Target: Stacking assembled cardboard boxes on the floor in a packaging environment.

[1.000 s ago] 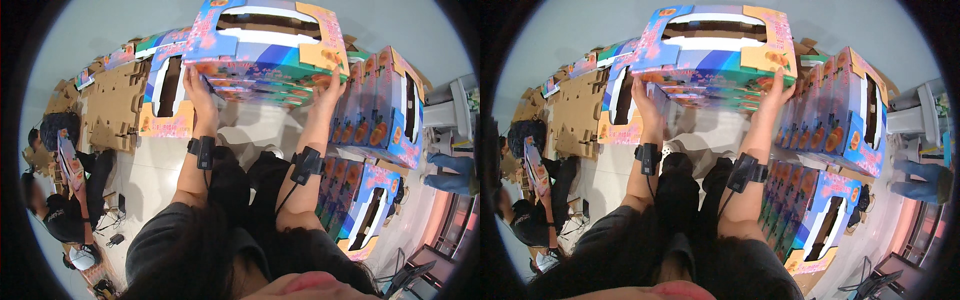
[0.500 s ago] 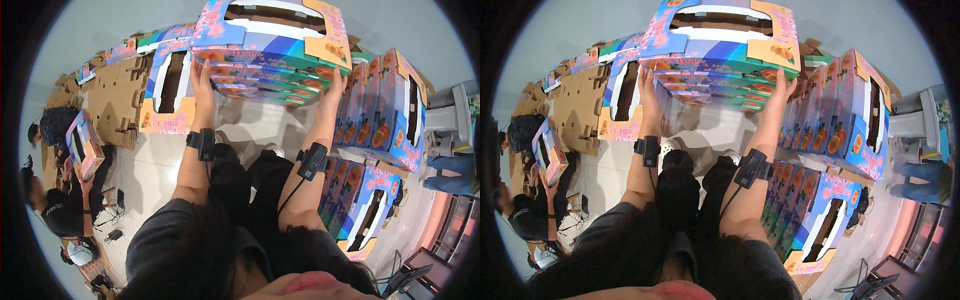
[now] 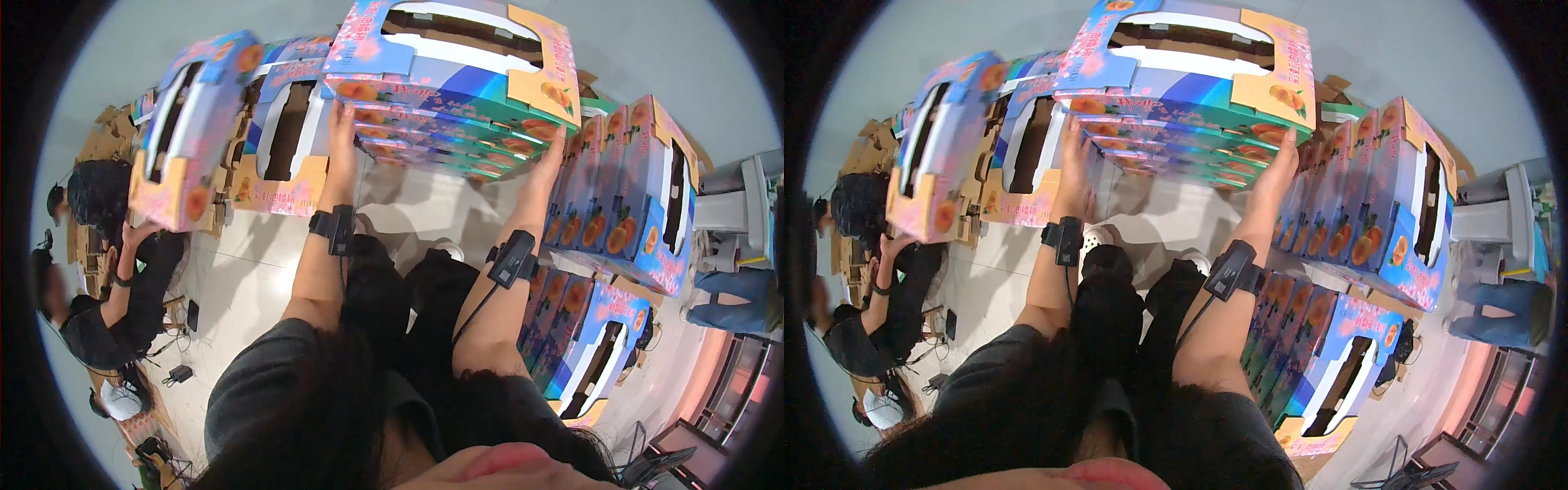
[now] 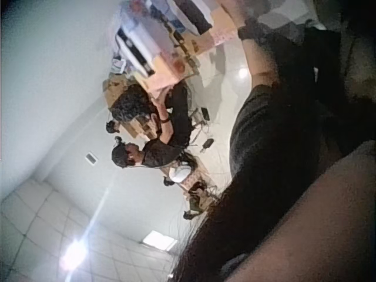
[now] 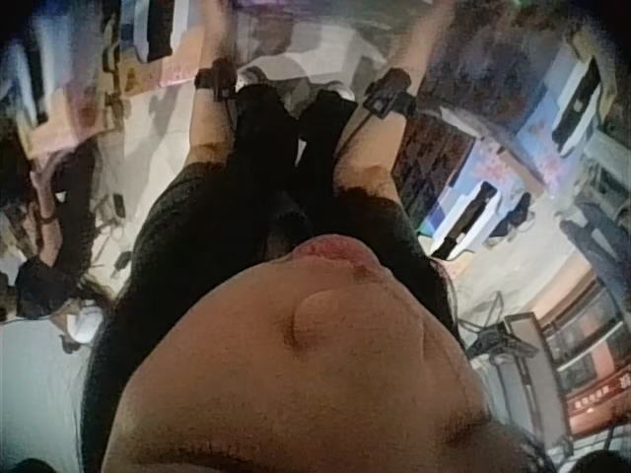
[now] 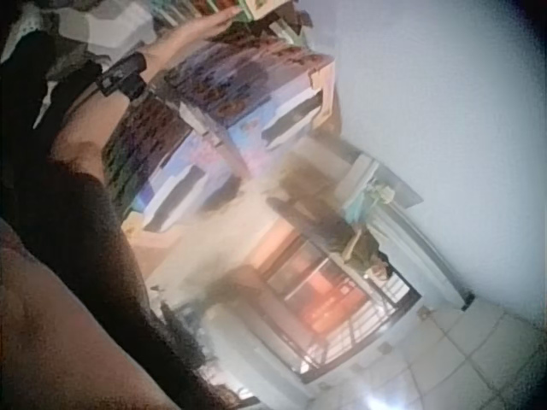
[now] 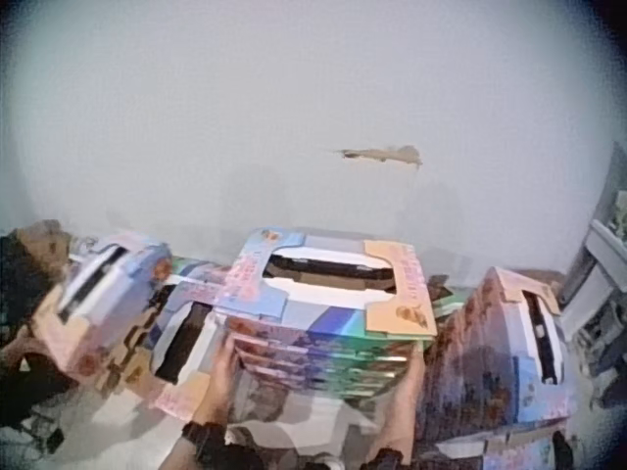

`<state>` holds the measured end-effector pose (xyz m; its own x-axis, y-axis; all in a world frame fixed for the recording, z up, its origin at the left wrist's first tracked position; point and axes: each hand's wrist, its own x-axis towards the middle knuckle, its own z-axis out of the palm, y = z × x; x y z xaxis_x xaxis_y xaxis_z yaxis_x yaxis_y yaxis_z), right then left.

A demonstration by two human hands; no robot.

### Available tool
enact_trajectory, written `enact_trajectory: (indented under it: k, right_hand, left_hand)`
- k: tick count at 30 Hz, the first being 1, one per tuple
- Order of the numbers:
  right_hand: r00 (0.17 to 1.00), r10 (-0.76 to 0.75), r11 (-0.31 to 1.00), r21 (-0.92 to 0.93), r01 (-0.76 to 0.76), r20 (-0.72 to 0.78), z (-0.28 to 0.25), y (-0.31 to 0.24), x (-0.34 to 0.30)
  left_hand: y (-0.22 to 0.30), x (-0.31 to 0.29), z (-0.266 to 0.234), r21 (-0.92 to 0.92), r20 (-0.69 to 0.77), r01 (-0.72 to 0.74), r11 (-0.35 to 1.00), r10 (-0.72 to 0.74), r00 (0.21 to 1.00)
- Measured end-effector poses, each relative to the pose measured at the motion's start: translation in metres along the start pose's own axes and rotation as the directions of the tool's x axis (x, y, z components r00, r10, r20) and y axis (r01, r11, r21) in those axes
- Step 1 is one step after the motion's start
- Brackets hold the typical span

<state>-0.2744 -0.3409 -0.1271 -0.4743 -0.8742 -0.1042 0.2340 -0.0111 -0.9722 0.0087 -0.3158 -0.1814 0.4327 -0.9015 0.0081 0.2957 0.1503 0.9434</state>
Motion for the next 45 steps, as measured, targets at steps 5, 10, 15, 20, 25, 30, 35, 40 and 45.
enact_trajectory:
  k: [5,10,15,20,25,30,35,40,45]
  right_hand:
    - [0.999,0.020,0.992,-0.128,-0.024,-0.036,-0.012,0.010,0.013]
    - [0.999,-0.005,0.982,0.189,0.015,-0.049,-0.002,0.007,0.012]
    - [0.998,-0.026,0.940,0.340,0.043,-0.054,-0.008,-0.005,0.012]
    - [0.986,0.054,0.959,0.284,-0.007,-0.160,-0.009,-0.020,0.005]
    - [0.997,0.065,0.966,0.249,-0.070,0.028,-0.012,0.000,0.015]
    - [0.971,-0.028,0.974,0.211,0.079,-0.236,-0.001,0.000,0.011]
    - [0.987,-0.040,0.948,0.305,0.087,-0.157,-0.015,-0.005,0.016]
    - [0.989,0.028,0.929,0.368,0.029,-0.147,-0.042,0.005,0.037]
    - [0.957,0.083,0.940,0.340,0.017,-0.278,-0.021,-0.008,0.020]
  left_hand:
    - [0.011,-0.012,0.023,0.000,0.096,-0.047,0.999,0.047,0.994]
    - [0.008,-0.033,0.028,0.329,-0.028,-0.135,0.935,0.153,0.988]
    - [0.029,-0.029,-0.003,0.207,-0.191,-0.305,0.930,0.344,0.919]
    - [0.048,-0.015,-0.146,0.682,-0.521,-0.140,0.718,0.610,0.597]
    - [0.078,-0.017,-0.254,0.413,-0.684,-0.099,0.905,0.380,0.623]
    - [0.052,-0.004,-0.288,0.076,-0.582,-0.109,0.991,0.133,0.802]
    - [0.058,-0.001,-0.286,0.096,-0.439,0.133,0.986,-0.078,0.895]
    - [0.073,-0.006,-0.266,-0.144,-0.448,0.274,0.951,-0.310,0.839]
    - [0.069,0.007,-0.296,-0.084,-0.361,0.069,0.994,-0.095,0.928]
